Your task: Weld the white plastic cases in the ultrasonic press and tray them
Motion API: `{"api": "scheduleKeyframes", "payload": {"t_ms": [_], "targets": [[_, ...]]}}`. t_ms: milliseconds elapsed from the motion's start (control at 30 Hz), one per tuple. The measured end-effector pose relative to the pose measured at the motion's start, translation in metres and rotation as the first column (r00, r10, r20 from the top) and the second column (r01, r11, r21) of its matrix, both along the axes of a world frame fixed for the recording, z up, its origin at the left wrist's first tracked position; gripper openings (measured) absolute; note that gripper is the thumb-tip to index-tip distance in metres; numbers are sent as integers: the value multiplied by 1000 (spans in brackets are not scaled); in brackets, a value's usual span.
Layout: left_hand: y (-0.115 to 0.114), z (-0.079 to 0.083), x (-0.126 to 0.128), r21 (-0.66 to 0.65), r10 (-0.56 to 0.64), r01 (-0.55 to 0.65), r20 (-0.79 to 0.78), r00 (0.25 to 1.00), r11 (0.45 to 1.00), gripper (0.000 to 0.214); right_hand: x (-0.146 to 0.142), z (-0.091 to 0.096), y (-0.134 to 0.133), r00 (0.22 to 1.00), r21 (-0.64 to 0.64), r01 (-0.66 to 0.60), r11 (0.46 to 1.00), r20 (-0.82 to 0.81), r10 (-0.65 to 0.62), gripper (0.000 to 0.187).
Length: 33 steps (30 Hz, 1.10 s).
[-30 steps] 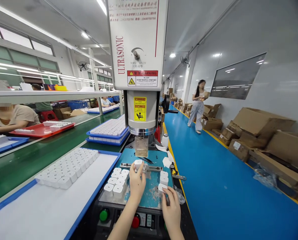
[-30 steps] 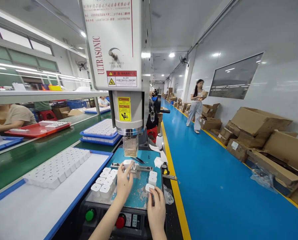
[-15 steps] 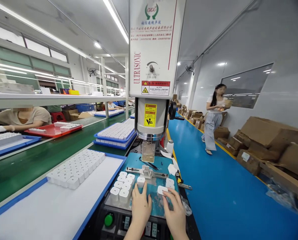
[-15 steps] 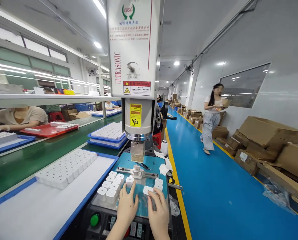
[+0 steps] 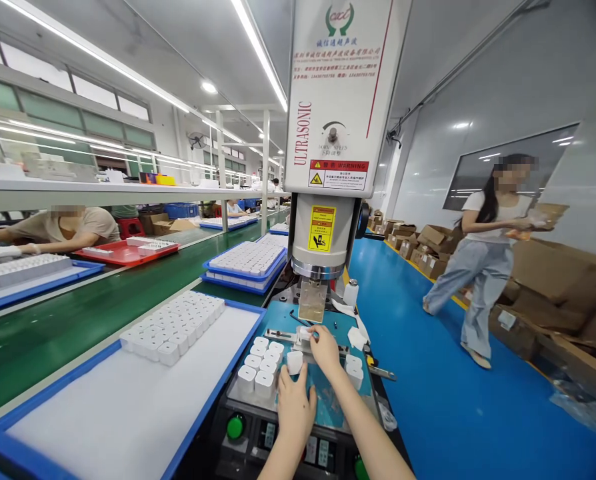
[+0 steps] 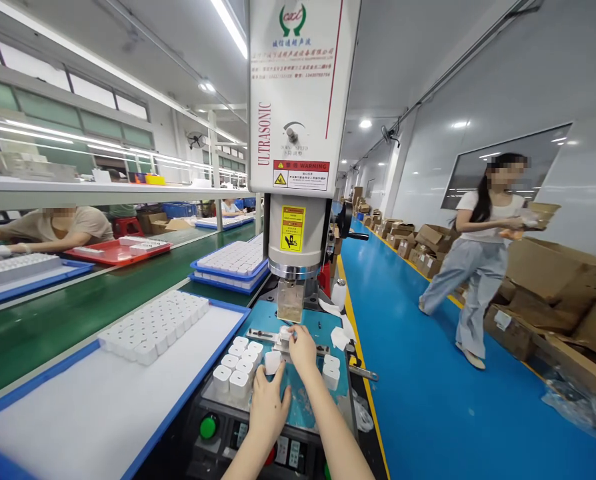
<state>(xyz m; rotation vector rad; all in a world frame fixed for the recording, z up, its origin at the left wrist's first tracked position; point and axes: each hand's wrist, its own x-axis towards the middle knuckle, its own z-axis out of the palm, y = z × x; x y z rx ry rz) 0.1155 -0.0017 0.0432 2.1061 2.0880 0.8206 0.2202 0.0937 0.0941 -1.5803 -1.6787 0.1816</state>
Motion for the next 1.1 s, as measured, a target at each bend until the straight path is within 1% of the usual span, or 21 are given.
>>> {"api": "scheduleKeyframes", "payload": {"t_ms": [100, 167, 300, 367, 467, 533, 633, 733, 833, 933, 1033, 1100], "targets": [[-2, 0, -2, -14, -17, 17, 24, 1000, 1000, 48, -5, -2, 1, 1000, -10, 4, 1000, 1, -4, 20], [-3, -1, -3, -10, -21, 21, 30, 999, 1000, 47, -7, -2, -4, 1000, -9, 29, 1000, -2, -29, 20], [-4, -6, -4, -9, -36, 36, 34, 999, 999, 48, -15, -6, -30, 998, 36, 57, 998, -19, -57, 22], [-5, -7, -4, -33, -44, 45, 39, 998, 998, 53, -21, -10, -46, 999, 60, -2, 998, -38, 4, 22], [-6, -4, -5, -64, -56, 59, 47, 997, 996, 60, -28, -17, -59, 981, 51, -149, 988, -119, 154, 28], [-7, -2, -7, -49, -67, 70, 57, 996, 996, 58, -30, -19, -57, 961, 1, -205, 979, -188, 202, 31], [-12, -6, -11, 6, -101, 101, 60, 993, 995, 53, -31, -20, -46, 952, -48, -217, 975, -230, 201, 31], [-18, -20, -19, 54, -147, 145, 26, 989, 988, 49, -35, -21, -37, 955, -54, -212, 976, -224, 195, 33], [-22, -35, -28, 105, -186, 188, -34, 982, 976, 47, -39, -21, -39, 959, -58, -201, 978, -217, 185, 38], [-26, -41, -37, 152, -244, 257, -100, 965, 954, 46, -34, -19, -55, 975, -11, -148, 989, -166, 144, 42], [-30, -36, -44, 232, -306, 331, -138, 942, 915, 44, -15, -22, -84, 988, 84, -114, 990, -91, 121, 32], [-36, -32, -50, 291, -340, 362, -125, 932, 886, 41, 3, -32, -109, 993, 142, -102, 985, -43, 109, 25]]}}
